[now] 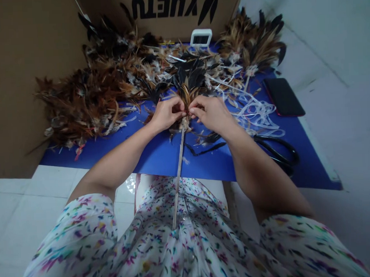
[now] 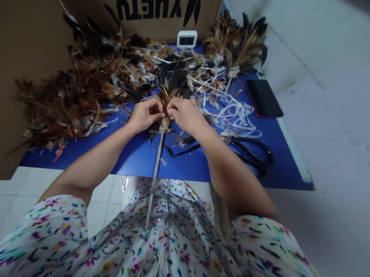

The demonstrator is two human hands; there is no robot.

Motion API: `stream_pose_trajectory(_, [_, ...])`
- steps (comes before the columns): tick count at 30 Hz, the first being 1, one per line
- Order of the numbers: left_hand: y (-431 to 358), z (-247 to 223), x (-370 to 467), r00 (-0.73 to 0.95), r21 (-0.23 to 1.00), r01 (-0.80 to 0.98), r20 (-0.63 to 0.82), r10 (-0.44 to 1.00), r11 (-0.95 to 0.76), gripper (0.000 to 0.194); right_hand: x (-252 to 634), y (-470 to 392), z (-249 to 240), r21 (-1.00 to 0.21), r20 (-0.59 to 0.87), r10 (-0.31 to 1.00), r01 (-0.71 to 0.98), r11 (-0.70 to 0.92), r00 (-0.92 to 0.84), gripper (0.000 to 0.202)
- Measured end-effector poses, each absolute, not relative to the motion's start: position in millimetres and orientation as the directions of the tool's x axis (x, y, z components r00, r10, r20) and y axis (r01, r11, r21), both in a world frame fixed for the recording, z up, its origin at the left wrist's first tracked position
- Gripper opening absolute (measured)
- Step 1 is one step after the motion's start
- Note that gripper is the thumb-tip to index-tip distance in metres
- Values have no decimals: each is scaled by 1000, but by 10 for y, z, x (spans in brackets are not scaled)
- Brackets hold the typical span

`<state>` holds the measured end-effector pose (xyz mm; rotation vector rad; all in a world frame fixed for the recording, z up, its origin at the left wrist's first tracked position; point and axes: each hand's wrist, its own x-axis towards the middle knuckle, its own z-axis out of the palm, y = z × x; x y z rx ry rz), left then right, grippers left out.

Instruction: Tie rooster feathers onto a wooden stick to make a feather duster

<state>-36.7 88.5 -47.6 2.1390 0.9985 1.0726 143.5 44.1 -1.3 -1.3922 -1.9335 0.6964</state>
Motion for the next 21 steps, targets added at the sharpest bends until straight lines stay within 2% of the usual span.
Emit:
stream_pose_trajectory(3, [878,-470,-361,422,723,375,424,801,-580,9,1442,434,-16,-691,255,939,636,344,-231,9])
stream_pose_trajectory(11, [822,-387,-343,447,708,414,390,805,-572,4,1415,387,63,-640,252,925,668,379,-283,18])
stream_pose_trajectory(21, [818,-351,-332,452,635,505,382,806,-584,15,1385,439,14,-525,358,868,695,492,-343,11])
